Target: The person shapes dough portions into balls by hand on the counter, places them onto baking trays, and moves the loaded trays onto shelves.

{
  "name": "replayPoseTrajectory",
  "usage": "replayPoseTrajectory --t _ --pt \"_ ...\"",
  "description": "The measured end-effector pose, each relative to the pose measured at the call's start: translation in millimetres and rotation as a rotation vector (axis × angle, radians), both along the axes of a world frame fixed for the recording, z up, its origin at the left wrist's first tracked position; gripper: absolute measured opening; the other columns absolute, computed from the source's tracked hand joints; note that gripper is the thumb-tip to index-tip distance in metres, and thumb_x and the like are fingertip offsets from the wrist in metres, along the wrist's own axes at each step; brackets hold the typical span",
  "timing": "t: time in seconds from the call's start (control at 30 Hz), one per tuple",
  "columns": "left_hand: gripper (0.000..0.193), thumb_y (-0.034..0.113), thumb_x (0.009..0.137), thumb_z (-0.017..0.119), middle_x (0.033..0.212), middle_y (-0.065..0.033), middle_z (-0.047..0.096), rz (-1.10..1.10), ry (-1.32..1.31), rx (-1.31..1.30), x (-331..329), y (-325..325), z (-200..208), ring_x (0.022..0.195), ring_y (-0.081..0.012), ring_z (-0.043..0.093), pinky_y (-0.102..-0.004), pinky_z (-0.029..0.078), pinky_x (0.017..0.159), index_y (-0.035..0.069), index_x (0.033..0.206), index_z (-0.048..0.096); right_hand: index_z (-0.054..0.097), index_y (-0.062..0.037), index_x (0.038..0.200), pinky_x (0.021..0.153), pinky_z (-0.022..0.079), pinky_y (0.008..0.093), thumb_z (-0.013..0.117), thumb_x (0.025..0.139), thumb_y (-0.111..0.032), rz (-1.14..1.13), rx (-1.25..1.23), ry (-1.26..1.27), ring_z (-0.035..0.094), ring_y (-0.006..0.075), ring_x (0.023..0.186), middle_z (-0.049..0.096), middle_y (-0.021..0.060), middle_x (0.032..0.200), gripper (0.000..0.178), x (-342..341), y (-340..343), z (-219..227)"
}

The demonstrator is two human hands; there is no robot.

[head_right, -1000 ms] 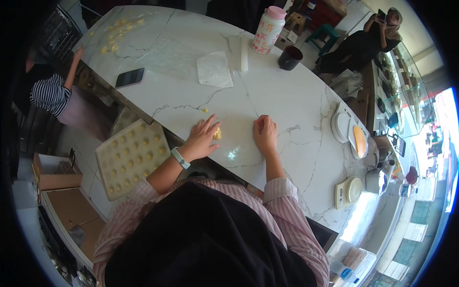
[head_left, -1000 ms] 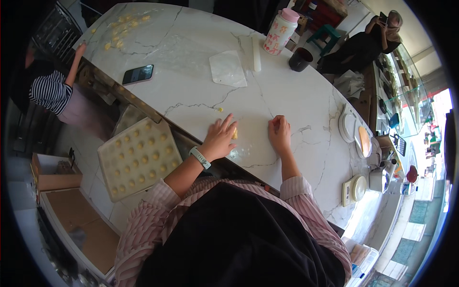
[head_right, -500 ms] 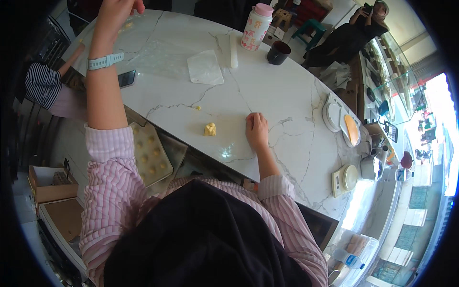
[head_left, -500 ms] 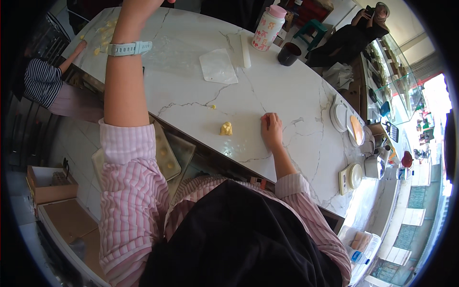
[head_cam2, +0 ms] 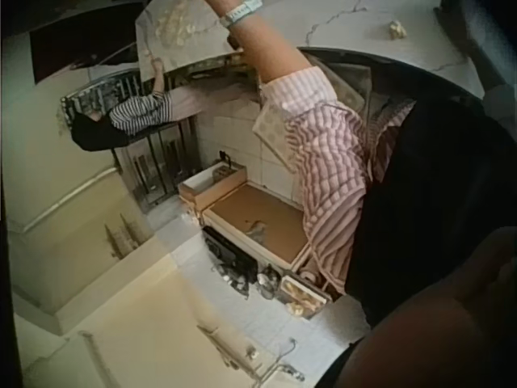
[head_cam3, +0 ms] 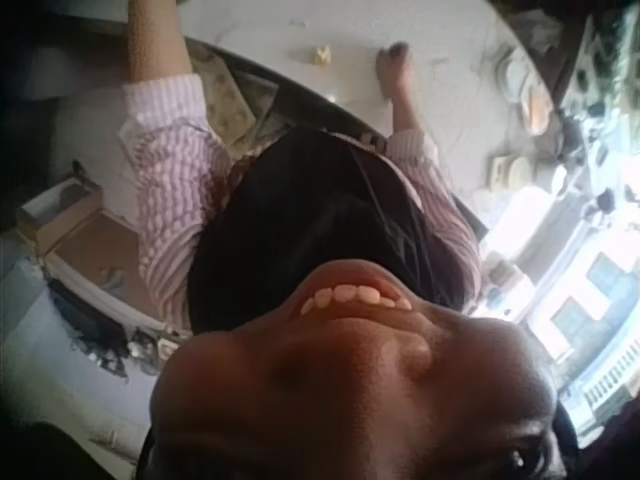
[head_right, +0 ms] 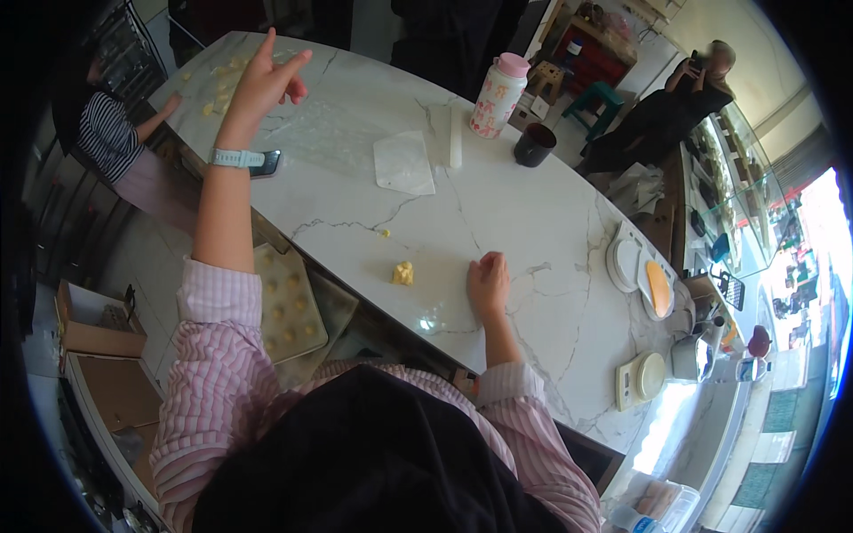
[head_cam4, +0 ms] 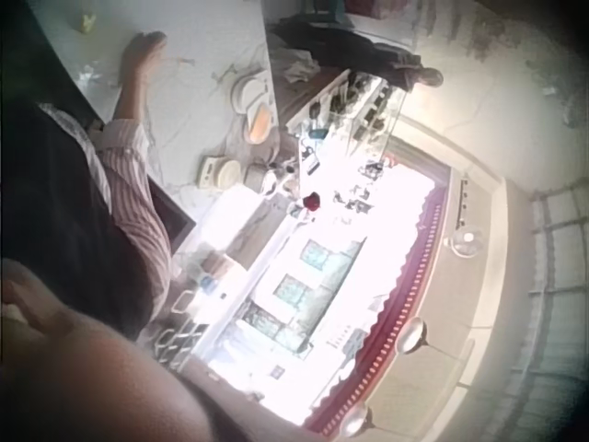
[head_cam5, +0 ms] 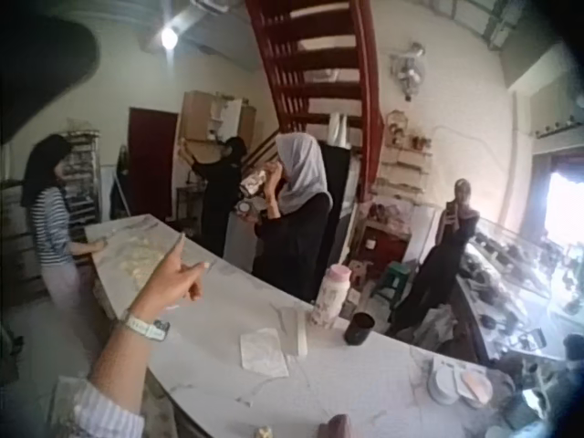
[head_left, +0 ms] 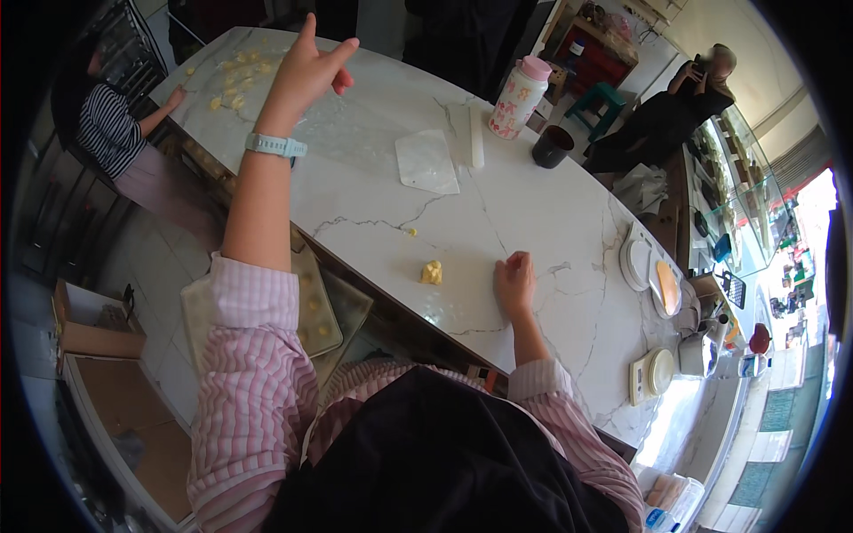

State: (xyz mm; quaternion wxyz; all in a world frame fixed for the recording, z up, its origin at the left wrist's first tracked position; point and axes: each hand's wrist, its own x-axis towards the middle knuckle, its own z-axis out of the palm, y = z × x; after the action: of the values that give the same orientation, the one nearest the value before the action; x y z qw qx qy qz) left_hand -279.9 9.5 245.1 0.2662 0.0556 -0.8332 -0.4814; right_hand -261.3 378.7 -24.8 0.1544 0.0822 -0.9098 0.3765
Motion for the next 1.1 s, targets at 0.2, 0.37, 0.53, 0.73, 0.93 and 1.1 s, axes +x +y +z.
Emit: replayPoseTrajectory --t 0.2,0.37,0.53,0.73,0.93,1.1 --pt "0.074 0.030 0.080 0.062 0.096 -0.0159 0.061 0.101 -0.031 -0.120 -6 -17 -158 0.085 -0.0266 0.061 -0.0329 0.048 0.075 0.000 0.134 0.022 0.047 -0.0064 0.082 0.068 0.042 0.0381 0.058 0.075 -0.008 0.138 0.011 0.060 0.052 0.0275 0.072 0.051 0.0099 0.077 0.012 31 71 -3" --pt "0.072 0.043 0.079 0.058 0.129 -0.0200 0.033 0.246 -0.452 -0.632 24 29 -281 0.120 -0.0395 0.031 -0.0480 0.029 0.096 0.006 0.133 0.029 0.049 -0.0073 0.083 0.073 0.038 0.0368 0.055 0.075 -0.010 -0.148 0.116 0.111 0.051 0.0266 0.078 0.051 0.0085 0.081 0.010 -35 58 -1" --pt "0.061 0.047 0.082 0.053 0.130 -0.0171 0.032 0.384 -0.205 -0.715 30 43 -281 0.122 -0.0370 0.028 -0.0499 0.026 0.097 0.011 0.128 0.036 0.047 -0.0061 0.080 0.068 0.040 0.0379 0.057 0.074 -0.008 0.012 -0.086 -0.074 0.050 0.0285 0.075 0.050 0.0101 0.076 0.011 31 17 -2" --pt "0.065 0.057 0.083 0.043 0.134 -0.0139 0.030 0.387 -0.380 -0.802 14 38 -283 0.128 -0.0337 0.022 -0.0538 0.020 0.099 0.013 0.131 0.034 0.046 -0.0068 0.084 0.075 0.037 0.0383 0.055 0.075 -0.008 -0.059 0.258 0.058 0.050 0.0288 0.080 0.049 0.0090 0.079 0.012 13 73 2" --pt "0.067 0.062 0.083 0.035 0.137 -0.0122 0.027 0.395 -0.520 -0.772 2 35 -286 0.131 -0.0302 0.018 -0.0545 0.016 0.101 0.018 0.133 0.032 0.046 -0.0061 0.083 0.065 0.042 0.0358 0.055 0.074 -0.003 -0.075 -0.104 -0.133 0.052 0.0276 0.072 0.052 0.0098 0.078 0.014 -10 15 3" --pt "0.068 0.063 0.083 0.035 0.138 -0.0119 0.026 0.403 -0.546 -0.789 2 31 -288 0.131 -0.0284 0.017 -0.0539 0.014 0.102 0.019 0.134 0.031 0.044 -0.0064 0.080 0.068 0.042 0.0342 0.059 0.076 -0.004 0.039 -0.114 0.002 0.052 0.0274 0.078 0.052 0.0103 0.079 0.016 45 57 -7"
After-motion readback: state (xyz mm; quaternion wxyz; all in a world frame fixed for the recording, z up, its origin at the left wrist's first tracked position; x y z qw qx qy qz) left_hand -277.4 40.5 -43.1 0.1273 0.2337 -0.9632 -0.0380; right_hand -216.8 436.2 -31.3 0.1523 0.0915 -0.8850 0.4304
